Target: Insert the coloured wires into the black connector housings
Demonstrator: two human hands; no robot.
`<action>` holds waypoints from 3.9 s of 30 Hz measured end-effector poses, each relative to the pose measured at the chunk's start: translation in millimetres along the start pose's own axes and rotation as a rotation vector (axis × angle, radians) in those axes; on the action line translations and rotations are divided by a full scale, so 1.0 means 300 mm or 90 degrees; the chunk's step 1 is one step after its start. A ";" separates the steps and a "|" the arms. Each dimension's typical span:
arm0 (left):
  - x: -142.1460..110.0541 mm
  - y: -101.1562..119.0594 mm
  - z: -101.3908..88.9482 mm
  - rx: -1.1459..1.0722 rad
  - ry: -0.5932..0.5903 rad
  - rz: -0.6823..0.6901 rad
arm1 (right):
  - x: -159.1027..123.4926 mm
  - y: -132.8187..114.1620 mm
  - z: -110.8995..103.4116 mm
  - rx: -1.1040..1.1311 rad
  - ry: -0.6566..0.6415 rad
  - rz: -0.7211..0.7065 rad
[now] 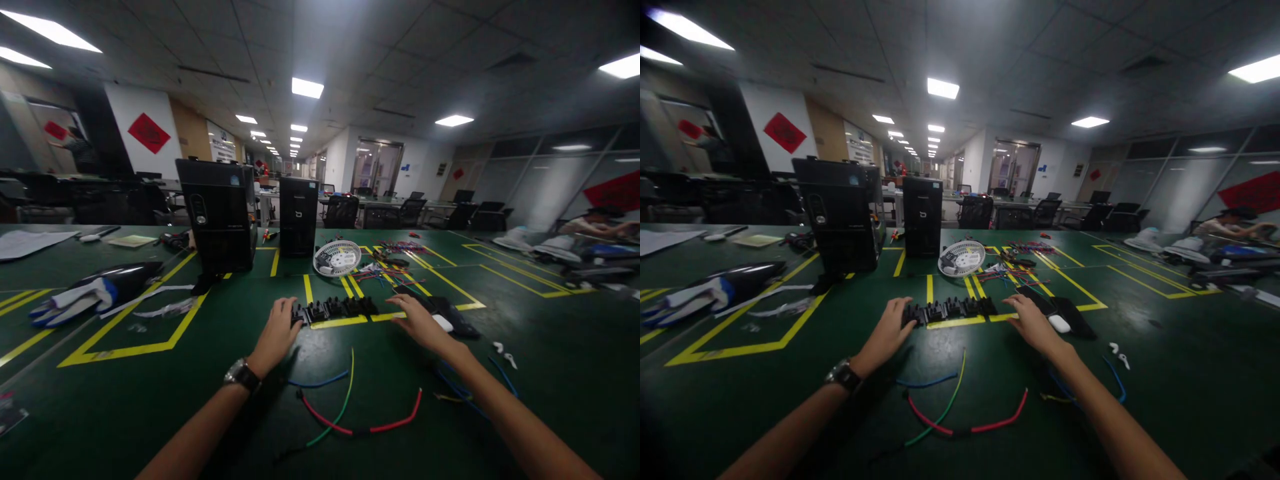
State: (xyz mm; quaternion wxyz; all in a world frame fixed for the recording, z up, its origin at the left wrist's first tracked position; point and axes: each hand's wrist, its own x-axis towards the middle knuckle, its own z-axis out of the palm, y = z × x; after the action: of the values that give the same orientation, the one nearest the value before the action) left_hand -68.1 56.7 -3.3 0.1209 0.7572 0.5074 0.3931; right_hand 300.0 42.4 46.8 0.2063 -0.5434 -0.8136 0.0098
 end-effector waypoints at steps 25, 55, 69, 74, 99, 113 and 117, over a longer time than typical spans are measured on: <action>0.024 0.160 0.102 -0.331 0.036 -0.184 | -0.402 -0.208 -0.164 0.213 0.032 0.148; -0.087 0.242 0.098 -0.930 -0.093 -0.393 | -0.103 -0.506 0.191 0.310 0.147 -0.090; -0.087 0.227 0.150 -0.938 -0.011 -0.390 | -0.109 -0.529 0.199 0.321 0.115 -0.073; -0.091 0.235 0.160 -0.909 0.028 -0.358 | -0.108 -0.524 0.205 0.332 0.099 -0.062; -0.112 0.246 0.180 -0.959 0.014 -0.327 | -0.113 -0.520 0.199 0.300 0.074 -0.033; -0.126 0.280 0.140 -0.701 0.072 -0.304 | -0.124 -0.548 0.242 0.409 0.016 -0.065; -0.120 0.272 0.104 -0.487 0.097 -0.185 | -0.099 -0.530 0.190 0.495 -0.024 -0.004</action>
State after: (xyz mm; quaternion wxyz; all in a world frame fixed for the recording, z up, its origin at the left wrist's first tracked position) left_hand 2.9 -4.9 6.4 0.4096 0.5471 0.4337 0.5872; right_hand 149.8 -37.1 23.2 0.3823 -0.4221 -0.7542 0.3268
